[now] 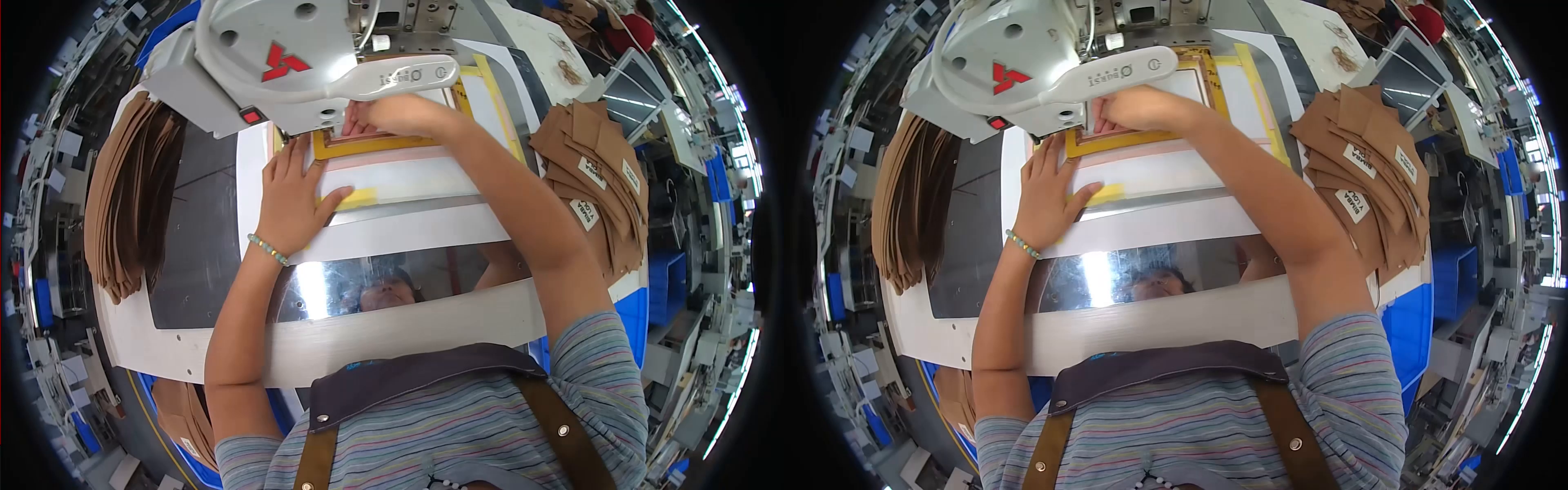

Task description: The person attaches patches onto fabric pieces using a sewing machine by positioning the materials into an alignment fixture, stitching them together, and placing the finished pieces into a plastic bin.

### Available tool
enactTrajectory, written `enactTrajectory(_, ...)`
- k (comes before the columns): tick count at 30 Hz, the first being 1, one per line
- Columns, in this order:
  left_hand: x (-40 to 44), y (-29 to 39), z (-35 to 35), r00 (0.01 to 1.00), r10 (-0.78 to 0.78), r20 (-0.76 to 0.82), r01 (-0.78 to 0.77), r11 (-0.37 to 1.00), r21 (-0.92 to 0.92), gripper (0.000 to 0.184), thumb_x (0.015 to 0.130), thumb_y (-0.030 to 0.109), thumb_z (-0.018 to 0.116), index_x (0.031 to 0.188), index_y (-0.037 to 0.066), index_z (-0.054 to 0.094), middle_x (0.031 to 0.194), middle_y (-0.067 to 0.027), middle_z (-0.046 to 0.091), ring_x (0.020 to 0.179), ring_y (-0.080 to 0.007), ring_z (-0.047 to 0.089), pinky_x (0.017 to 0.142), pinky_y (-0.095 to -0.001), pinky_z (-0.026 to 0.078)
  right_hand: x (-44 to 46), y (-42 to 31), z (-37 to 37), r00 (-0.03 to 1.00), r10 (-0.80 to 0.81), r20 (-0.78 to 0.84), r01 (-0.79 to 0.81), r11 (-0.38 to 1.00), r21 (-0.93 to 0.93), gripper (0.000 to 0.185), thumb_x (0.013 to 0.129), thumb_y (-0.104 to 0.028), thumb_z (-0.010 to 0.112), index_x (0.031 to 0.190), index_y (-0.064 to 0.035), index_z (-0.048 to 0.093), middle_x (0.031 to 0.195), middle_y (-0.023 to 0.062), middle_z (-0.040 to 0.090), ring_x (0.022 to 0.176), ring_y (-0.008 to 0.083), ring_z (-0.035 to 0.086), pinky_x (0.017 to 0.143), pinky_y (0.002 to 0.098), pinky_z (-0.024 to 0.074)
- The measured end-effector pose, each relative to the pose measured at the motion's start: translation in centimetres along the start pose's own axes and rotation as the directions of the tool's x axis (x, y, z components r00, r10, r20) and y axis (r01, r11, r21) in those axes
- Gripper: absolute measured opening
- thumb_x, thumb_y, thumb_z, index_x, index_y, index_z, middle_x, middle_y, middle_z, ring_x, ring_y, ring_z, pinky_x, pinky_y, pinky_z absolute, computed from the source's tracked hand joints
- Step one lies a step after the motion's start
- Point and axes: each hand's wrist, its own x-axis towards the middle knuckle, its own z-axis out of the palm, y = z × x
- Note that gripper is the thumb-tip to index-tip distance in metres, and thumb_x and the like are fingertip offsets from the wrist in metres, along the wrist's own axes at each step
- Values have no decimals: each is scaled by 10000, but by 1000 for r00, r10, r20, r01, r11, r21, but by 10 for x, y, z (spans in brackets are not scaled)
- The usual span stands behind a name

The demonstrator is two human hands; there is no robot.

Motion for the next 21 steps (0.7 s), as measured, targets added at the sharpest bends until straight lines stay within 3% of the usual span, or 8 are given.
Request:
enactTrajectory(4,3,3,4,1000,6,-7,-6,1000,-29,669,977,527,597,1353,-26,601,1587,-289,369,1487,-441,313,1190,-525,254,-13,-21,21,996,15,-87,-30,984,-174,277,991,-173,543,1122,5,710,1093,128,756,1043,206,710,942,325,538)
enactTrajectory(6,-2,1,3,1000,-25,0,25,999,-45,682,980,536,586,1333,-47,599,1584,-304,367,1483,-450,316,1194,-537,255,-14,-4,23,994,-14,-104,11,1000,-22,304,988,-201,537,1177,-32,703,1064,146,747,986,194,702,907,321,531)
enactTrajectory(9,-11,-7,-6,999,20,-44,-22,999,-43,679,994,529,563,1349,-49,585,1574,-311,377,1475,-439,346,1202,-519,273,-36,23,3,969,-50,-242,-14,967,-254,290,976,-117,518,1205,-9,659,1048,119,714,945,173,645,882,311,497)
enactTrajectory(11,-15,-24,-41,999,-47,13,47,999,0,637,991,497,585,1346,-31,596,1528,-276,453,1467,-430,361,1188,-525,287,-48,52,-8,840,-389,-378,309,916,-257,285,966,-52,499,1192,-4,665,1138,106,704,1016,164,627,925,316,483)
enactTrajectory(13,-15,-62,-78,992,-120,-25,122,957,264,556,988,426,611,1323,-18,613,1399,-237,583,1369,-397,487,1100,-504,401,-69,61,-17,798,-405,-446,251,896,-365,247,952,-37,549,1146,-8,700,1156,115,718,883,165,622,808,314,487)
enactTrajectory(16,-9,-138,-127,917,-333,-220,383,890,248,339,979,300,613,1137,6,672,1151,-206,698,1100,-373,646,928,-490,510,-87,62,-9,757,-327,-566,287,944,-161,206,953,7,542,1085,-2,700,1069,97,696,815,172,581,761,284,453)
enactTrajectory(19,-25,-251,-141,823,-455,-341,566,708,423,192,976,190,576,993,32,684,1039,-214,704,1013,-391,669,873,-494,532,-87,64,-12,746,-291,-598,229,957,-180,211,974,29,514,1093,0,686,1075,61,670,897,142,588,848,275,471)
enactTrajectory(21,-52,-312,-133,835,-295,-464,525,676,517,155,961,129,557,966,35,681,1034,-207,702,998,-388,673,858,-495,541,-86,62,-8,712,-357,-605,259,934,-247,189,968,29,534,1058,-6,697,1014,60,649,846,147,571,804,276,463)
